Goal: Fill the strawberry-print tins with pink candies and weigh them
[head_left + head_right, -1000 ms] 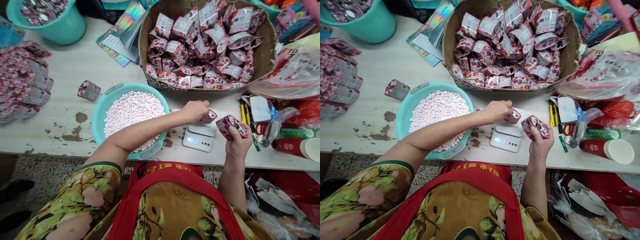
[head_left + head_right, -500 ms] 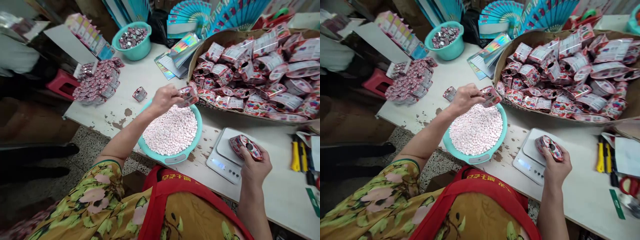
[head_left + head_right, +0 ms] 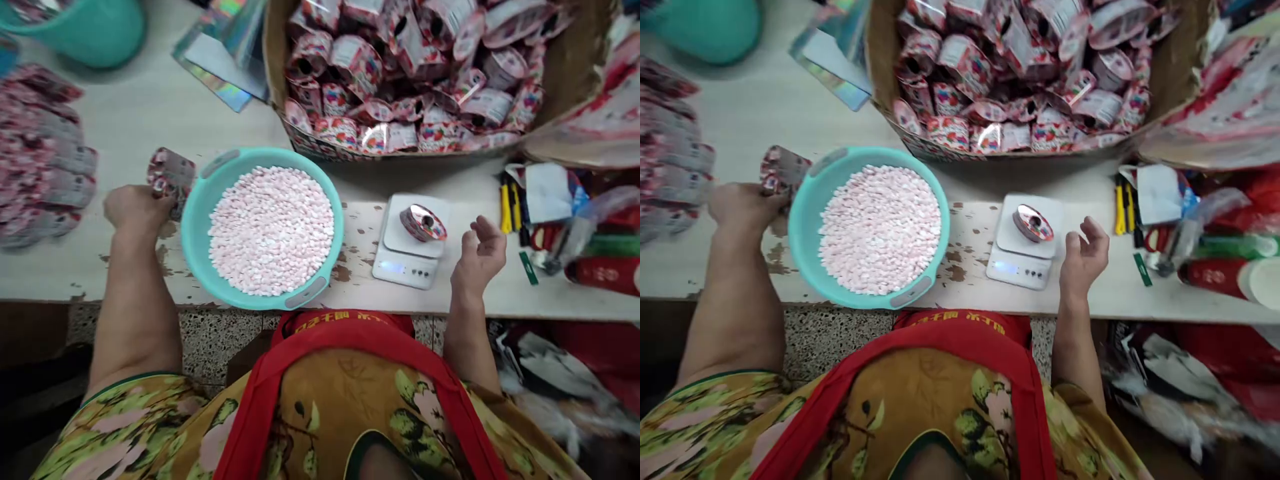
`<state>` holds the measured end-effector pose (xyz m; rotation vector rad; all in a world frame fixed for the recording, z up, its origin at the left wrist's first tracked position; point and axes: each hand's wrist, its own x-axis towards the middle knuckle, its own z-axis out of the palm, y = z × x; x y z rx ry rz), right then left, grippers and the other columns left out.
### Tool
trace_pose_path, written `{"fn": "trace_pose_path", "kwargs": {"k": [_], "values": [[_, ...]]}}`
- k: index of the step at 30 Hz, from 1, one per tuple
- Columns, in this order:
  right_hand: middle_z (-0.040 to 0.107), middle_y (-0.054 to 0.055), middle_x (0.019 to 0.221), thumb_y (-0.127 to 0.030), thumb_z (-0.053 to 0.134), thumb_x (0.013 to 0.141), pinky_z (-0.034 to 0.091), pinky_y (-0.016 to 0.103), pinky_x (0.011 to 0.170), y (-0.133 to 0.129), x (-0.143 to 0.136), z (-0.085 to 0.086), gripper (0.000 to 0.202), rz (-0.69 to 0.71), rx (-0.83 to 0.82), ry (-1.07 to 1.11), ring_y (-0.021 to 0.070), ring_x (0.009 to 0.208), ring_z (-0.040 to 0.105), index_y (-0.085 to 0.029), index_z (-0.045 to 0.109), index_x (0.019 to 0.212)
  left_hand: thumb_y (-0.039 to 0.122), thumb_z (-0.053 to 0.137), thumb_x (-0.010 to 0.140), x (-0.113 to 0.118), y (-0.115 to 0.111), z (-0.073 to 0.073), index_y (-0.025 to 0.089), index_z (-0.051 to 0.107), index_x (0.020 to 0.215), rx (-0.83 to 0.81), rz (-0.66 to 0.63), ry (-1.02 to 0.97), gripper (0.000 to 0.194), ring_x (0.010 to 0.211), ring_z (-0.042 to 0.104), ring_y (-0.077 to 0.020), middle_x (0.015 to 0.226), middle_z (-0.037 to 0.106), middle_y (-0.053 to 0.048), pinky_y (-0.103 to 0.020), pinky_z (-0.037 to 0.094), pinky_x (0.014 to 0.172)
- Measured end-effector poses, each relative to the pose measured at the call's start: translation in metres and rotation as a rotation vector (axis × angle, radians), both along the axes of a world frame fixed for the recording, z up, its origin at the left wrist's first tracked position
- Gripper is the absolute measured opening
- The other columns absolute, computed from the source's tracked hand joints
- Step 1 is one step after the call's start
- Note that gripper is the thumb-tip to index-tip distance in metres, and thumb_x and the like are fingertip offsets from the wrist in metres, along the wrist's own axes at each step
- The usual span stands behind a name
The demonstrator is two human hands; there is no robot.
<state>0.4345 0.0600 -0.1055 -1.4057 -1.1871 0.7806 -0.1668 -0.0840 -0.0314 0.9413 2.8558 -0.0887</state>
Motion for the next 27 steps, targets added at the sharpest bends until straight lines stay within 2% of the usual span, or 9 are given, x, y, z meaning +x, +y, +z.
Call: {"fn": "trace_pose_path", "kwargs": {"k": [2,4,6,8,12,15,18,24,27], "values": [[0.068,0.007,0.117,-0.051,0.073,0.080,0.053,0.051,0.107,0.001,0.011,-0.003,0.046,-0.047,0.005,-0.007,0.0233,0.114,0.067,-0.021,0.067,0.115,0.063,0.057,0.063,-0.007,-0.006,-0.016,0.028,0.050,0.062,-0.037,0.032,-0.034,0.036,0.092,0.051,-0.0356,0.044,0.015,-0.006,-0.040,0.033,0.078],[0.069,0.005,0.112,-0.053,0.075,0.079,0.054,0.050,0.106,0.002,0.021,-0.007,0.045,-0.064,-0.002,-0.023,0.0225,0.109,0.068,-0.022,0.067,0.112,0.067,0.057,0.058,-0.009,-0.008,-0.019,0.033,0.062,0.072,-0.056,0.047,-0.041,0.038,0.104,0.053,-0.0402,0.044,0.034,-0.005,-0.047,0.038,0.085],[0.070,0.004,0.111,-0.055,0.076,0.079,0.054,0.050,0.104,0.001,0.028,-0.011,0.046,-0.073,-0.009,-0.029,0.0222,0.107,0.069,-0.022,0.067,0.110,0.070,0.058,0.056,-0.003,-0.005,-0.008,0.038,0.069,0.090,-0.077,0.050,-0.036,0.048,0.116,0.052,-0.0434,0.059,0.061,-0.002,-0.055,0.040,0.095],[0.070,0.004,0.109,-0.055,0.077,0.079,0.055,0.051,0.104,-0.001,0.034,-0.014,0.046,-0.080,-0.013,-0.011,0.0225,0.106,0.069,-0.021,0.068,0.109,0.068,0.056,0.064,0.015,0.001,0.012,0.041,0.071,0.102,-0.024,0.009,-0.008,0.049,0.119,0.054,-0.0413,0.084,0.075,0.004,-0.060,0.040,0.102],[0.072,0.006,0.109,-0.049,0.079,0.079,0.055,0.049,0.103,-0.003,0.036,-0.016,0.038,-0.066,-0.026,0.021,0.0226,0.105,0.069,-0.024,0.070,0.106,0.057,0.053,0.086,0.085,0.019,0.038,0.038,0.071,0.104,0.226,-0.297,-0.062,0.032,0.101,0.061,-0.0261,0.109,0.075,0.011,-0.048,0.046,0.104],[0.073,0.004,0.108,-0.049,0.079,0.079,0.056,0.049,0.103,-0.001,0.034,-0.015,0.037,-0.050,-0.033,0.011,0.0220,0.104,0.070,-0.024,0.069,0.105,0.052,0.062,0.088,0.141,0.033,0.030,0.030,0.073,0.103,0.251,-0.499,-0.221,0.028,0.086,0.059,-0.0202,0.113,0.075,0.005,-0.037,0.048,0.090],[0.073,0.004,0.105,-0.046,0.080,0.078,0.057,0.048,0.102,-0.001,0.033,-0.011,0.039,-0.041,-0.019,0.018,0.0210,0.102,0.071,-0.021,0.070,0.106,0.047,0.067,0.085,0.176,0.044,0.016,0.024,0.074,0.097,0.178,-0.635,-0.380,0.027,0.079,0.060,-0.0198,0.106,0.075,-0.004,-0.032,0.043,0.075],[0.076,0.005,0.101,-0.041,0.082,0.077,0.058,0.046,0.100,-0.006,0.033,-0.012,0.035,-0.035,-0.021,0.049,0.0212,0.098,0.073,-0.018,0.074,0.102,0.036,0.060,0.079,0.187,0.045,0.017,0.023,0.073,0.089,-0.012,-0.643,-0.510,0.021,0.074,0.062,-0.0206,0.080,0.073,-0.003,-0.030,0.040,0.069],[0.076,0.005,0.100,-0.040,0.083,0.076,0.059,0.046,0.098,-0.007,0.029,-0.014,0.033,-0.015,-0.043,0.071,0.0214,0.096,0.074,-0.019,0.075,0.101,0.039,0.066,0.075,0.179,0.039,0.021,0.022,0.072,0.081,0.112,-0.496,-0.651,0.019,0.069,0.059,-0.0181,0.074,0.070,-0.003,-0.030,0.042,0.067]]}}
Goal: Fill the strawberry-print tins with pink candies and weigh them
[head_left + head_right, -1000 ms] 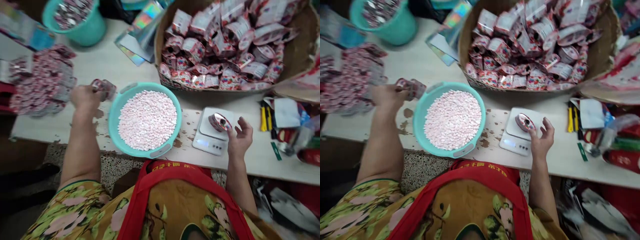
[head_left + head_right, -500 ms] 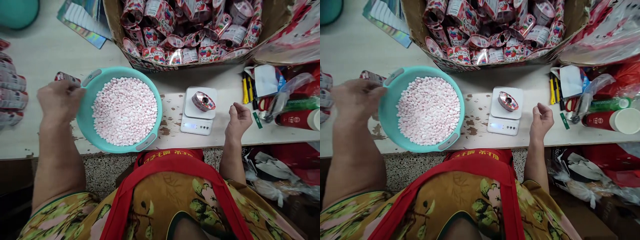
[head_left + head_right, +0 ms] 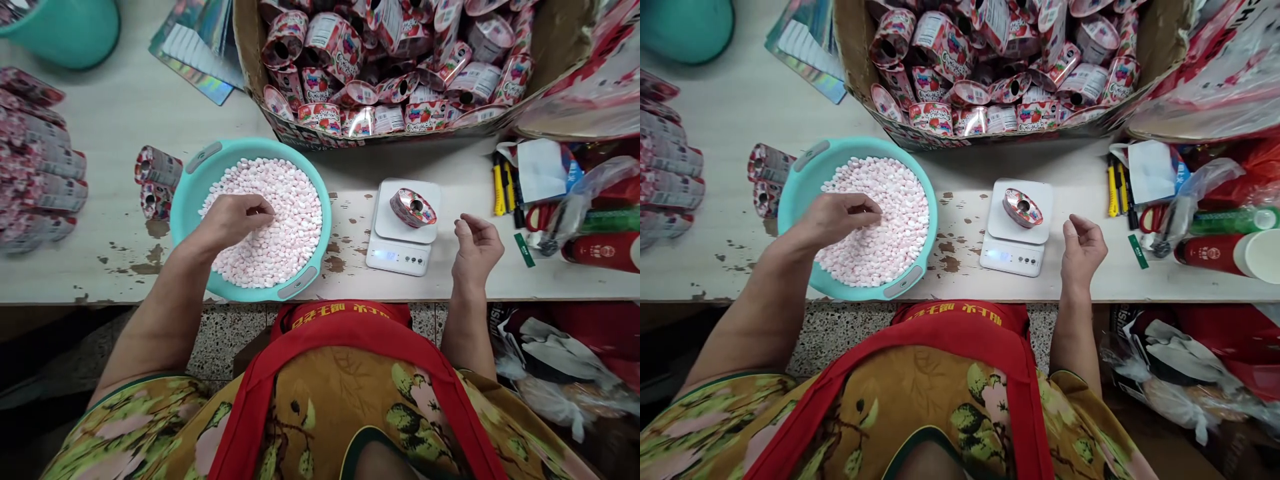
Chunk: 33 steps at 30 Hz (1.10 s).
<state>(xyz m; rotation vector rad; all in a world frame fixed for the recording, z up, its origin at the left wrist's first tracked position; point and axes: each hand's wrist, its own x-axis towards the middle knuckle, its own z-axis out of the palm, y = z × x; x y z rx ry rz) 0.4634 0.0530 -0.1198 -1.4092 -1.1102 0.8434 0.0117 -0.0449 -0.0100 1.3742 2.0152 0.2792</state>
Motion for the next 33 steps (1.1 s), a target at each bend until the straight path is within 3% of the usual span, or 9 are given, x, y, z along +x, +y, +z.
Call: {"fn": "trace_pose_path", "kwargs": {"k": [4,7,11,15,19,23,27,30,33], "values": [[0.076,0.004,0.101,-0.041,0.083,0.077,0.059,0.045,0.100,0.001,-0.006,-0.001,0.032,0.035,-0.010,0.000,0.0207,0.095,0.074,-0.021,0.075,0.101,0.037,0.078,0.064,0.000,0.002,0.007,0.019,0.069,0.074,0.127,0.289,-0.354,0.023,0.059,0.054,-0.0138,0.067,0.064,-0.003,-0.028,0.045,0.059],[0.076,0.004,0.100,-0.042,0.083,0.077,0.059,0.045,0.099,0.004,-0.010,0.001,0.033,0.040,-0.004,-0.006,0.0205,0.095,0.073,-0.021,0.075,0.101,0.032,0.080,0.064,0.030,0.025,0.018,0.017,0.068,0.074,0.194,0.253,-0.520,0.022,0.058,0.056,-0.0133,0.065,0.062,-0.003,-0.028,0.046,0.057],[0.076,0.005,0.099,-0.042,0.085,0.076,0.059,0.044,0.098,0.004,-0.014,0.008,0.034,0.039,0.004,0.036,0.0202,0.095,0.073,-0.019,0.076,0.100,0.022,0.073,0.075,0.114,0.083,0.026,0.014,0.071,0.078,0.209,-0.143,-0.562,0.009,0.059,0.057,-0.0129,0.067,0.066,-0.004,-0.028,0.046,0.059],[0.077,0.006,0.100,-0.044,0.086,0.076,0.058,0.043,0.099,-0.002,-0.008,0.017,0.036,0.032,-0.001,0.023,0.0206,0.096,0.073,-0.019,0.075,0.100,0.011,0.063,0.079,0.197,0.133,0.012,0.015,0.075,0.083,0.326,-0.605,-0.258,0.013,0.072,0.063,-0.0158,0.079,0.072,-0.005,-0.029,0.044,0.068],[0.076,0.007,0.100,-0.046,0.086,0.076,0.058,0.043,0.099,-0.011,0.009,0.019,0.038,-0.013,-0.028,-0.013,0.0210,0.096,0.072,-0.018,0.075,0.101,0.010,0.061,0.082,0.229,0.152,-0.006,0.016,0.078,0.095,0.342,-0.809,-0.045,0.022,0.086,0.066,-0.0208,0.095,0.075,-0.008,-0.031,0.044,0.072],[0.076,0.007,0.098,-0.046,0.086,0.076,0.058,0.043,0.098,-0.018,0.023,0.015,0.038,-0.042,-0.049,-0.024,0.0201,0.094,0.072,-0.018,0.076,0.101,0.012,0.060,0.085,0.196,0.143,0.007,0.017,0.076,0.095,0.429,-0.718,-0.094,0.020,0.087,0.065,-0.0187,0.098,0.075,-0.007,-0.029,0.045,0.078],[0.076,0.006,0.098,-0.046,0.085,0.076,0.059,0.043,0.098,-0.018,0.032,0.009,0.037,-0.047,-0.051,-0.030,0.0196,0.094,0.071,-0.019,0.076,0.100,0.023,0.060,0.090,0.112,0.099,0.039,0.019,0.075,0.090,0.445,-0.400,0.021,0.015,0.085,0.063,-0.0172,0.096,0.074,-0.005,-0.028,0.044,0.079],[0.076,0.005,0.098,-0.046,0.084,0.077,0.059,0.044,0.098,-0.015,0.036,0.006,0.035,-0.071,-0.028,-0.045,0.0194,0.093,0.071,-0.020,0.075,0.100,0.034,0.067,0.086,0.047,0.054,0.043,0.018,0.076,0.096,0.109,-0.131,0.402,0.020,0.079,0.060,-0.0191,0.090,0.074,-0.005,-0.028,0.038,0.073],[0.076,0.004,0.097,-0.044,0.082,0.078,0.060,0.044,0.097,-0.011,0.035,0.005,0.032,-0.081,-0.016,-0.041,0.0191,0.092,0.071,-0.021,0.075,0.099,0.038,0.067,0.083,0.012,0.013,0.025,0.019,0.075,0.105,-0.215,-0.102,0.404,0.031,0.078,0.061,-0.0206,0.088,0.075,-0.004,-0.027,0.035,0.069]]}}
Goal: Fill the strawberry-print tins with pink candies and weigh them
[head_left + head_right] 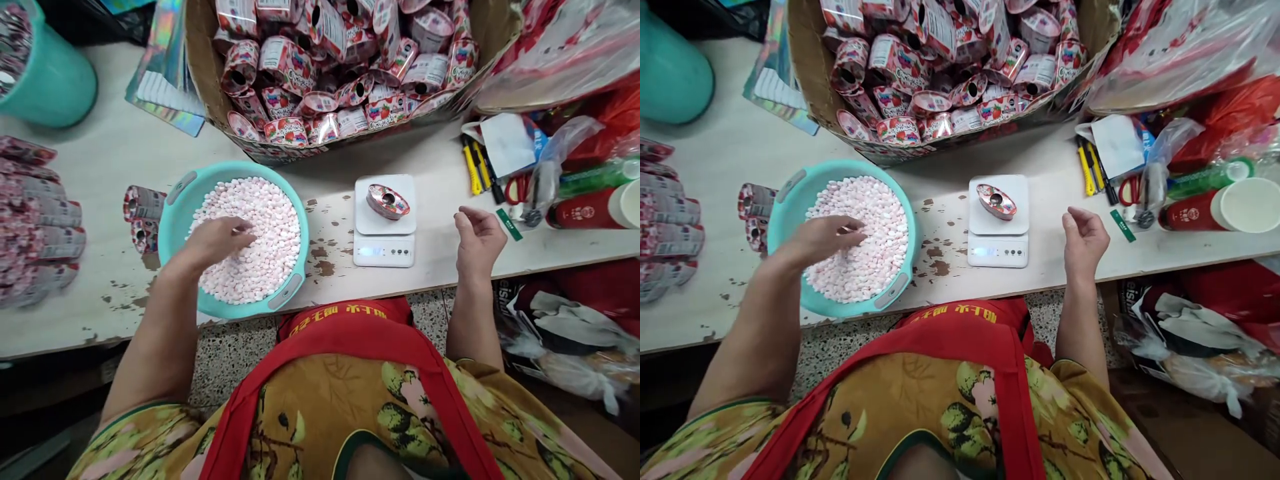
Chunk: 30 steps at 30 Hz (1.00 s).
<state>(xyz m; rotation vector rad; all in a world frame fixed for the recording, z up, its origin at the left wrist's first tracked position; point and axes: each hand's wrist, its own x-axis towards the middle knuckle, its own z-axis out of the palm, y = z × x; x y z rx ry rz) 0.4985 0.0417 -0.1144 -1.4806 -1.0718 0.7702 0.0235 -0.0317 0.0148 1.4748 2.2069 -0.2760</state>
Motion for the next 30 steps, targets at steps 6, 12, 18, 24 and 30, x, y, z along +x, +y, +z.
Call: {"fn": "trace_pose_path", "kwargs": {"k": [6,12,18,24,30], "values": [[0.076,0.003,0.099,-0.041,0.081,0.080,0.060,0.046,0.098,0.005,-0.010,0.003,0.028,0.079,0.029,-0.015,0.0206,0.095,0.072,-0.022,0.075,0.101,0.040,0.068,0.077,-0.012,-0.032,-0.020,0.020,0.073,0.087,0.135,0.194,-0.291,0.023,0.073,0.057,-0.0156,0.077,0.070,0.002,-0.028,0.039,0.071],[0.074,0.003,0.098,-0.039,0.082,0.080,0.060,0.044,0.098,0.000,-0.005,0.001,0.023,0.044,0.003,-0.009,0.0203,0.094,0.072,-0.025,0.075,0.098,0.037,0.086,0.068,-0.029,-0.025,-0.018,0.029,0.070,0.081,0.327,0.689,-0.975,0.022,0.076,0.051,-0.0104,0.076,0.069,0.010,-0.029,0.044,0.070],[0.075,0.005,0.097,-0.041,0.082,0.076,0.060,0.046,0.098,-0.002,0.000,-0.003,0.032,0.022,-0.021,0.012,0.0199,0.093,0.071,-0.019,0.074,0.099,0.050,0.086,0.073,-0.014,-0.005,-0.014,0.027,0.070,0.076,0.320,0.572,-0.969,0.028,0.067,0.043,-0.0085,0.069,0.064,0.005,-0.028,0.031,0.058],[0.075,0.006,0.099,-0.046,0.083,0.075,0.059,0.045,0.098,0.001,-0.013,0.000,0.037,0.064,-0.029,0.031,0.0202,0.093,0.071,-0.020,0.074,0.099,0.027,0.067,0.085,0.090,0.075,0.005,0.019,0.071,0.093,0.211,-0.211,-0.803,0.012,0.068,0.054,-0.0127,0.075,0.065,0.000,-0.029,0.039,0.063],[0.075,0.006,0.096,-0.048,0.085,0.073,0.058,0.044,0.098,-0.008,-0.011,0.008,0.040,0.071,-0.038,0.056,0.0204,0.093,0.071,-0.019,0.074,0.097,0.009,0.057,0.080,0.200,0.137,-0.010,0.015,0.075,0.086,0.214,-0.803,-0.402,0.019,0.080,0.059,-0.0178,0.093,0.071,-0.008,-0.030,0.036,0.067]]}}
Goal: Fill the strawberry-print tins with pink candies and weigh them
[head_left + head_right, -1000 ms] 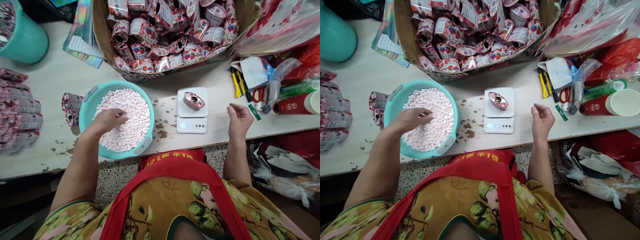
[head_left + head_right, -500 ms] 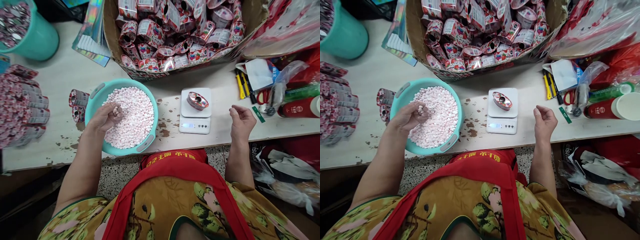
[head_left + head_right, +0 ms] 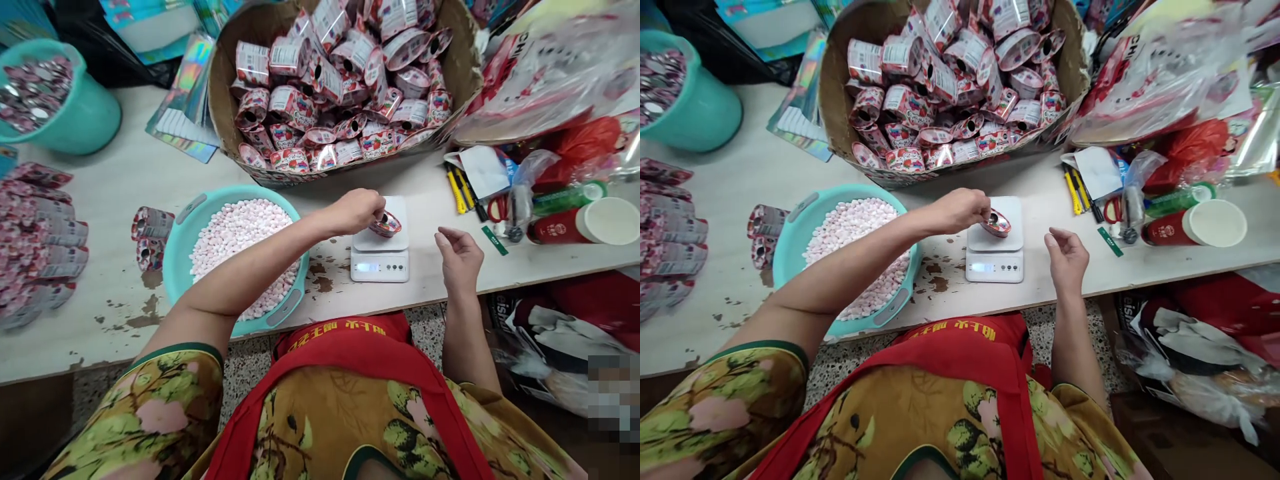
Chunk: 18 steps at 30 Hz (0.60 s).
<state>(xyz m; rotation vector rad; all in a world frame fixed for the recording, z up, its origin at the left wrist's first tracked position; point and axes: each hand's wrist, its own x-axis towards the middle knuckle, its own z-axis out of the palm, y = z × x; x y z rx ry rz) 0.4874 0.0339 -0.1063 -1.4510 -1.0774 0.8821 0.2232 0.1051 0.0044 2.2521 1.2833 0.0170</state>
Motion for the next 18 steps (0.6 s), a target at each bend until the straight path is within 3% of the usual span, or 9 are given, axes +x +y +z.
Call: {"fn": "trace_pose_path", "kwargs": {"k": [3,11,14,18], "values": [[0.074,0.006,0.095,-0.048,0.084,0.072,0.058,0.043,0.096,-0.006,0.009,-0.003,0.040,-0.038,-0.027,-0.005,0.0204,0.092,0.070,-0.019,0.074,0.097,0.009,0.056,0.083,0.017,0.003,-0.007,0.014,0.075,0.089,0.054,-0.073,0.082,0.021,0.076,0.057,-0.0192,0.096,0.070,-0.010,-0.033,0.031,0.064],[0.075,0.006,0.092,-0.048,0.084,0.071,0.059,0.043,0.091,-0.009,0.008,-0.008,0.039,-0.028,-0.054,0.013,0.0202,0.087,0.069,-0.020,0.075,0.096,0.016,0.060,0.085,0.014,0.001,-0.015,0.016,0.075,0.097,0.115,-0.085,-0.007,0.020,0.078,0.059,-0.0193,0.099,0.070,-0.009,-0.031,0.033,0.064],[0.075,0.005,0.091,-0.048,0.083,0.072,0.059,0.043,0.091,-0.008,0.006,-0.005,0.039,-0.012,-0.056,0.001,0.0204,0.088,0.069,-0.020,0.075,0.096,0.009,0.057,0.080,0.011,0.001,-0.012,0.016,0.075,0.097,0.104,-0.040,-0.097,0.026,0.083,0.061,-0.0190,0.097,0.072,-0.007,-0.030,0.038,0.069],[0.074,0.005,0.092,-0.047,0.083,0.072,0.058,0.043,0.094,-0.009,0.010,-0.006,0.038,-0.007,-0.046,-0.018,0.0197,0.088,0.069,-0.019,0.074,0.096,0.006,0.055,0.079,-0.008,-0.001,-0.002,0.016,0.074,0.096,0.094,0.126,-0.290,0.027,0.082,0.061,-0.0161,0.090,0.072,-0.003,-0.028,0.043,0.076]]}}
